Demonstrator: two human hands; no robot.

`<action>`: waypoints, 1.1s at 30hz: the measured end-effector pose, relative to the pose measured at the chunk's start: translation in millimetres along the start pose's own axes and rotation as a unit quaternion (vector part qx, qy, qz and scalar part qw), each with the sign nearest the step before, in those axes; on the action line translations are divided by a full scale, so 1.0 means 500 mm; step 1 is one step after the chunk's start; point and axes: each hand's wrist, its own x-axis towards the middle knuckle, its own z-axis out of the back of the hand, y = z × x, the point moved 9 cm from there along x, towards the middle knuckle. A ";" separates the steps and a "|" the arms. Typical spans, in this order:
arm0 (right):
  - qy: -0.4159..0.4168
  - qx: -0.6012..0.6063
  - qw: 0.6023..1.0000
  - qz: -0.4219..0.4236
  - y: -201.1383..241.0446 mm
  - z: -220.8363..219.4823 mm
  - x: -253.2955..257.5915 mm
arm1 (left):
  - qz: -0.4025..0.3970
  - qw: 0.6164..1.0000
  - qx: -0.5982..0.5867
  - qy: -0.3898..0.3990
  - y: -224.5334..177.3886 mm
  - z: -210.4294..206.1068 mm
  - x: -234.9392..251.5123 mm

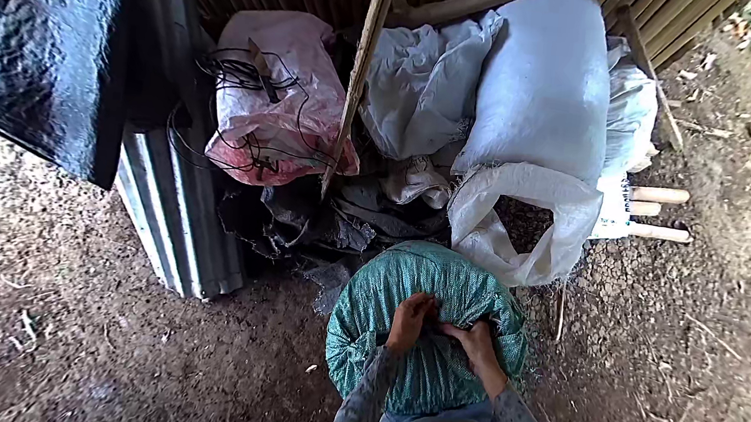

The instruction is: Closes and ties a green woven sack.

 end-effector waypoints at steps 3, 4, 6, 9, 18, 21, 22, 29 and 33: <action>-0.001 0.064 0.998 -0.023 -0.016 -0.008 0.002 | -0.002 1.000 0.015 0.000 0.005 -0.001 0.003; 0.003 0.059 0.998 -0.025 -0.017 -0.011 0.003 | -0.004 1.000 0.019 0.000 0.004 -0.002 0.003; 0.028 0.014 0.999 -0.026 -0.003 -0.021 0.000 | -0.003 1.000 0.023 0.002 0.003 -0.003 0.000; 0.056 -0.069 0.996 0.005 0.025 -0.031 -0.001 | 0.003 1.000 0.014 0.002 0.004 -0.003 -0.002; 0.059 -0.050 0.997 0.009 0.017 -0.030 0.002 | 0.009 1.000 -0.030 -0.002 0.010 -0.004 -0.004; 0.065 -0.090 0.993 0.035 0.026 -0.030 0.006 | -0.001 0.999 -0.042 -0.002 0.004 -0.004 -0.002; 0.059 -0.072 0.995 0.035 0.023 -0.027 0.005 | -0.006 0.999 -0.043 -0.001 0.002 -0.004 -0.002; 0.058 0.075 0.994 -0.059 -0.008 -0.039 -0.007 | -0.027 0.999 -0.047 -0.001 0.007 0.001 -0.003; 0.067 -0.101 0.991 0.059 0.029 -0.037 0.000 | -0.026 0.999 -0.039 0.009 0.006 -0.004 -0.004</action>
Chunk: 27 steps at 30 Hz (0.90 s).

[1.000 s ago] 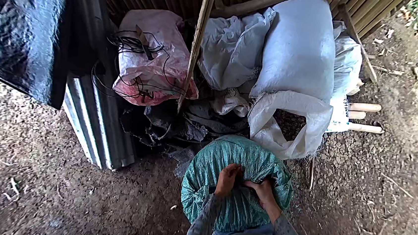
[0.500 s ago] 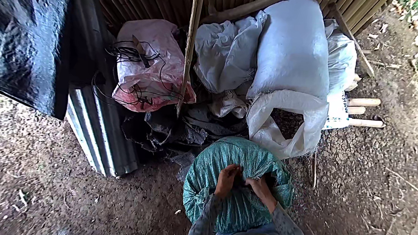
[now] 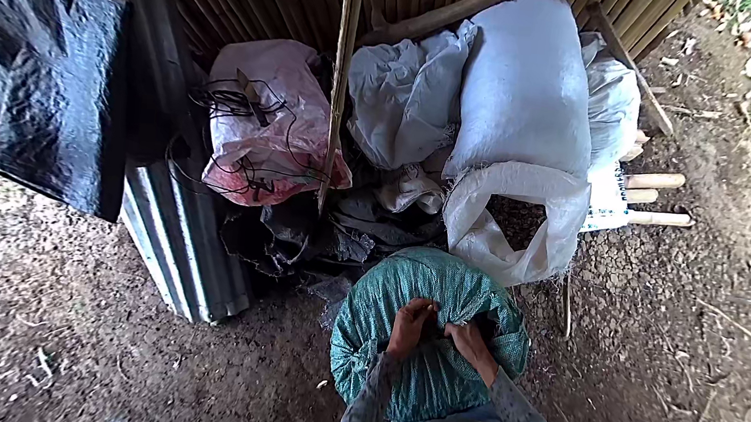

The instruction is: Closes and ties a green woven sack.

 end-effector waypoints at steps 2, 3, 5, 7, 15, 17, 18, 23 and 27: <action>-0.004 -0.020 1.000 0.003 0.003 0.008 0.002 | 0.000 1.000 0.007 0.000 -0.003 0.000 0.002; -0.010 0.006 1.000 -0.010 0.000 0.011 -0.001 | 0.001 1.000 0.011 0.000 -0.004 0.000 0.002; -0.025 0.098 0.993 -0.054 -0.018 0.014 -0.003 | -0.003 1.000 0.019 -0.003 -0.006 0.002 0.002; -0.027 0.166 0.983 -0.078 -0.031 0.009 -0.005 | -0.010 1.000 0.022 -0.005 -0.007 0.005 0.001; 0.043 -0.057 0.997 0.014 0.027 -0.001 -0.005 | -0.023 0.999 -0.022 -0.019 -0.006 0.006 -0.003; 0.059 0.001 0.998 0.035 0.031 -0.004 -0.002 | -0.026 0.999 -0.040 -0.024 -0.004 0.009 0.000; 0.057 0.010 0.997 0.043 0.034 -0.005 0.000 | -0.025 0.998 -0.051 -0.026 -0.003 0.010 0.000; 0.003 -0.119 0.993 0.023 0.050 -0.001 -0.003 | -0.011 0.997 -0.062 -0.036 -0.010 0.010 -0.001; 0.006 -0.032 0.999 -0.005 0.009 0.017 -0.008 | -0.038 0.997 -0.060 -0.020 -0.010 0.004 -0.006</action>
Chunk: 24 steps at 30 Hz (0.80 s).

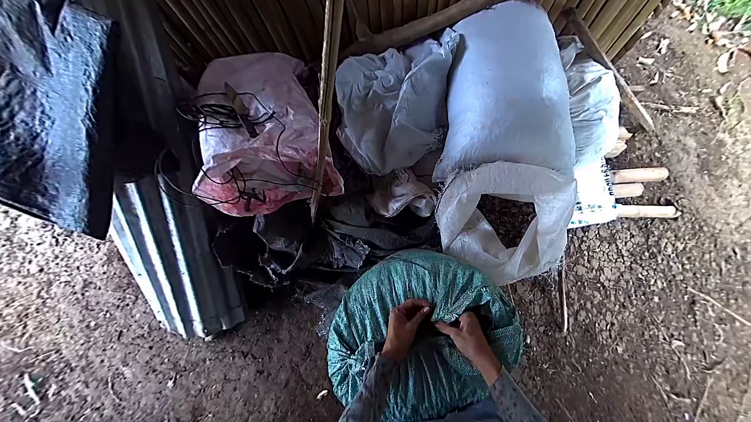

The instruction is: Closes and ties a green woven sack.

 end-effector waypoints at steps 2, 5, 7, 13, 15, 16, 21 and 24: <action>0.011 0.115 0.993 -0.040 -0.028 -0.004 -0.003 | -0.007 1.000 0.025 0.013 0.000 -0.002 0.001; 0.043 0.109 0.992 -0.046 -0.027 -0.014 -0.003 | -0.004 0.999 0.042 0.014 0.001 -0.001 0.000; 0.067 -0.041 0.997 -0.023 -0.005 -0.014 0.001 | 0.000 0.999 0.045 0.012 0.000 -0.001 -0.002; 0.037 -0.142 0.989 0.026 0.010 -0.011 -0.011 | 0.001 0.999 0.037 0.012 0.001 -0.003 -0.001; -0.006 -0.014 1.000 0.026 -0.018 -0.001 -0.015 | -0.005 0.999 0.030 0.020 0.002 -0.003 -0.005; -0.034 0.080 0.996 0.016 -0.031 0.003 -0.017 | -0.007 0.999 0.028 0.027 0.001 -0.005 -0.003; -0.045 0.347 0.932 -0.096 -0.076 -0.010 -0.025 | -0.001 0.998 0.026 0.049 -0.002 -0.020 -0.007; -0.064 0.371 0.919 -0.121 -0.074 -0.013 -0.032 | -0.005 0.997 0.070 0.030 -0.007 -0.024 -0.010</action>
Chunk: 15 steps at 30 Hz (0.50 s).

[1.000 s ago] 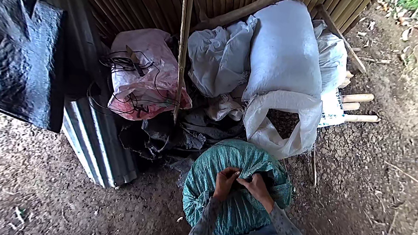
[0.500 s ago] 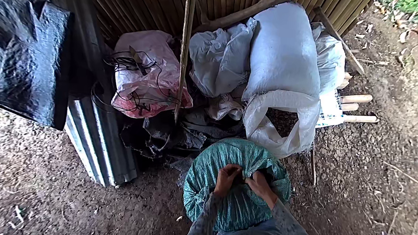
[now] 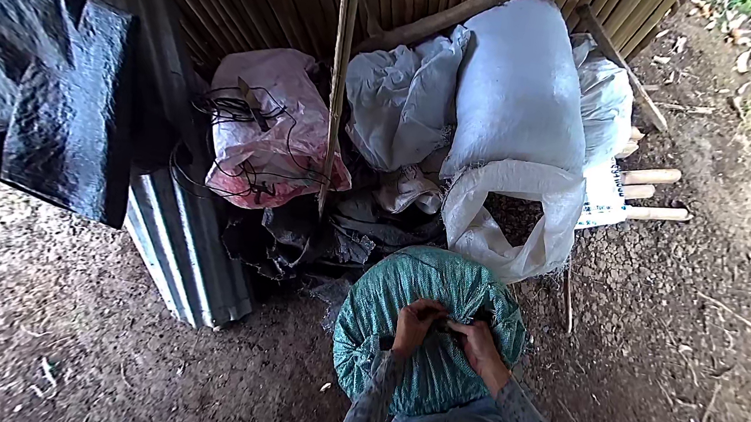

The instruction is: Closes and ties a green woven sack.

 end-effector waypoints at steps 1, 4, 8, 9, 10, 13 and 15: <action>-0.010 0.006 1.000 0.001 0.000 0.000 -0.003 | -0.007 1.000 0.026 -0.012 -0.003 -0.001 -0.002; -0.028 0.026 0.999 0.007 -0.003 -0.003 -0.011 | -0.050 0.989 0.123 -0.060 -0.026 -0.003 -0.018; -0.039 0.032 0.999 0.016 -0.003 -0.013 -0.019 | -0.122 0.962 0.209 -0.130 -0.056 -0.013 -0.053; -0.038 0.022 0.999 0.022 -0.002 -0.016 -0.020 | -0.137 0.957 0.219 -0.132 -0.054 -0.018 -0.060; -0.035 0.001 0.999 0.033 0.000 -0.018 -0.021 | -0.150 0.954 0.223 -0.131 -0.052 -0.023 -0.064; 0.005 -0.099 0.992 0.077 0.013 -0.026 -0.023 | -0.138 0.961 0.228 -0.072 -0.051 -0.038 -0.070; 0.044 -0.178 0.976 0.117 0.031 -0.041 -0.029 | -0.118 0.964 0.239 -0.011 -0.054 -0.046 -0.071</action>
